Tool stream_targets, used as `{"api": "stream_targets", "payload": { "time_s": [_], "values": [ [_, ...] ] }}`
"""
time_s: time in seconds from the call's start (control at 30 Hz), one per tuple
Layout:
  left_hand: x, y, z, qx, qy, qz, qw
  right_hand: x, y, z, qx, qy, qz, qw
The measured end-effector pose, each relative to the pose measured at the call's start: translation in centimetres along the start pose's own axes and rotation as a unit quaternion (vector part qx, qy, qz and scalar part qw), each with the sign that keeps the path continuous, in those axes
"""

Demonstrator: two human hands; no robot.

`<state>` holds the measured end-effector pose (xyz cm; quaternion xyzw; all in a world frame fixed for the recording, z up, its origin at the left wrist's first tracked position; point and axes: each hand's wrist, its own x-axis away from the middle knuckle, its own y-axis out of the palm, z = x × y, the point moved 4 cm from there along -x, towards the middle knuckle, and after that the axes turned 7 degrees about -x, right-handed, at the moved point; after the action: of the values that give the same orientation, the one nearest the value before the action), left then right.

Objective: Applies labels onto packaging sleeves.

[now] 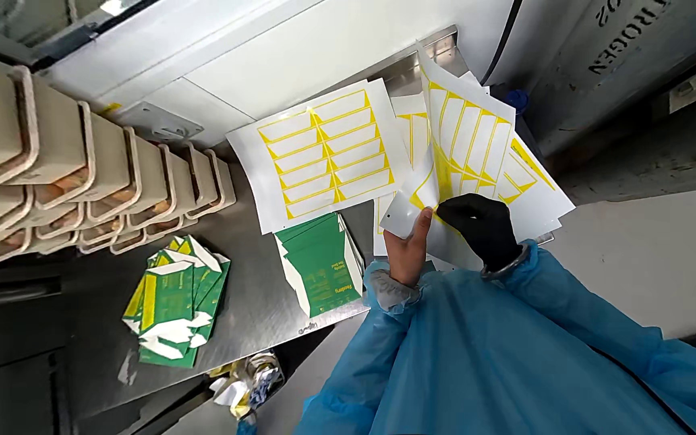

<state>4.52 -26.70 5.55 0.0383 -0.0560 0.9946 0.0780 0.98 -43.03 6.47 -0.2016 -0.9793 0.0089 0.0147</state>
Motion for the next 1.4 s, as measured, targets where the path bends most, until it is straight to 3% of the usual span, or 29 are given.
{"api": "stream_targets", "payload": {
  "time_s": [0.2, 0.37, 0.57, 0.7, 0.77, 0.83, 0.93, 1.0, 1.1, 1.23, 1.3, 1.33, 1.4],
  "values": [
    [0.1, -0.8, -0.9, 0.109, -0.042, -0.040, 0.992, -2.1, -0.6, 0.5, -0.016, 0.067, -0.137, 0.988],
    [-0.3, -2.1, -2.7, 0.144, -0.091, 0.047, 0.984, -5.8, -2.8, 1.5, 0.005, 0.079, -0.177, 0.981],
    [-1.6, -3.5, -8.8, 0.005, -0.119, 0.134, 0.984, -14.3, -13.2, 0.8, 0.113, 0.127, -0.081, 0.982],
    [-2.4, -3.4, -11.2, -0.188, -0.179, 0.160, 0.953, -14.8, -16.3, -3.2, 0.127, 0.146, 0.033, 0.980],
    [-2.6, -4.4, -9.5, -0.269, -0.144, 0.162, 0.938, -13.0, -15.1, -4.7, 0.134, 0.139, 0.055, 0.980],
    [-2.4, -5.3, -7.0, -0.310, -0.037, 0.151, 0.938, -10.4, -12.7, -5.1, 0.137, 0.121, 0.046, 0.982],
    [-1.7, -4.0, -3.4, -0.249, 0.139, -0.011, 0.958, -6.1, -7.1, -3.2, 0.066, 0.131, 0.014, 0.989],
    [-0.8, -2.7, -1.8, -0.200, 0.198, -0.132, 0.950, -3.3, -2.6, -1.8, 0.006, 0.159, -0.031, 0.987],
    [-0.2, -3.5, -1.8, -0.103, 0.218, -0.163, 0.957, -0.5, 3.4, -1.4, -0.067, 0.200, -0.086, 0.974],
    [0.3, -8.2, -3.1, -0.030, 0.141, -0.081, 0.986, 1.4, 7.6, -1.8, -0.095, 0.193, -0.218, 0.952],
    [0.5, -10.1, -3.7, -0.036, 0.113, -0.036, 0.992, 1.8, 9.0, -2.8, 0.031, 0.095, -0.220, 0.970],
    [0.6, -11.0, -3.8, -0.060, 0.114, -0.019, 0.992, 2.0, 9.5, -3.4, 0.156, -0.013, -0.188, 0.970],
    [0.7, -12.3, -3.5, -0.116, 0.134, 0.004, 0.984, 2.6, 10.8, -4.5, 0.373, -0.234, -0.130, 0.888]
  ]
}}
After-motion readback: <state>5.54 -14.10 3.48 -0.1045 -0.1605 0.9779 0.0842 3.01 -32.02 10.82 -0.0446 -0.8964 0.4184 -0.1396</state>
